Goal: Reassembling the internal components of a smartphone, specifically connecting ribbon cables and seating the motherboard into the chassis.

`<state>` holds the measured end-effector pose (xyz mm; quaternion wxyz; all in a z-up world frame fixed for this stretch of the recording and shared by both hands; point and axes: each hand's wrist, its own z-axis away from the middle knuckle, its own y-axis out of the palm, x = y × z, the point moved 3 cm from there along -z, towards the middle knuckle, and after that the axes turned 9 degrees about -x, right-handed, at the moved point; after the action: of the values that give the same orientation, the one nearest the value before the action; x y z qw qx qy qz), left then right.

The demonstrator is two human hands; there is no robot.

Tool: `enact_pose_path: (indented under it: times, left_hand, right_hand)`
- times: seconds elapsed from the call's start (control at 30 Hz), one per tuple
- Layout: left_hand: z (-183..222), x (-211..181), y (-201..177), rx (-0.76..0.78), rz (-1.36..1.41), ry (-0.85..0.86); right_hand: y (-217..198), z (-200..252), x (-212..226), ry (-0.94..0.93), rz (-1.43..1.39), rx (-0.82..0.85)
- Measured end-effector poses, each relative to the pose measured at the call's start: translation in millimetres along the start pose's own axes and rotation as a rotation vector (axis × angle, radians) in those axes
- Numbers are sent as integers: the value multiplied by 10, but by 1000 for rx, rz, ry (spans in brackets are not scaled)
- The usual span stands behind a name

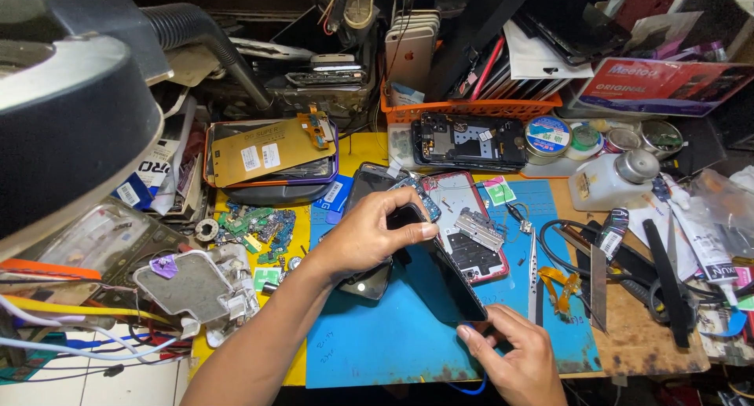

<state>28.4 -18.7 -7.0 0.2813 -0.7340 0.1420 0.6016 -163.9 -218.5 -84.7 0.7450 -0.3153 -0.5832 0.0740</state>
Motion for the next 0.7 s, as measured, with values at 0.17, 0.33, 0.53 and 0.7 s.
enact_pose_path:
  times: [0.17, 0.33, 0.53, 0.7]
  left_hand:
    - [4, -15, -5, 3, 1, -15]
    - [4, -18, -5, 2, -14, -14]
    - [4, -30, -15, 7, -24, -4]
    - [19, -71, -12, -12, -32, 12]
  right_hand:
    - [3, 2, -8, 9, -1, 7]
    - [-2, -11, -53, 14, 7, 12]
    - [-124, -96, 256, 312, 34, 34]
    - [-192, -249, 662, -221, -20, -51]
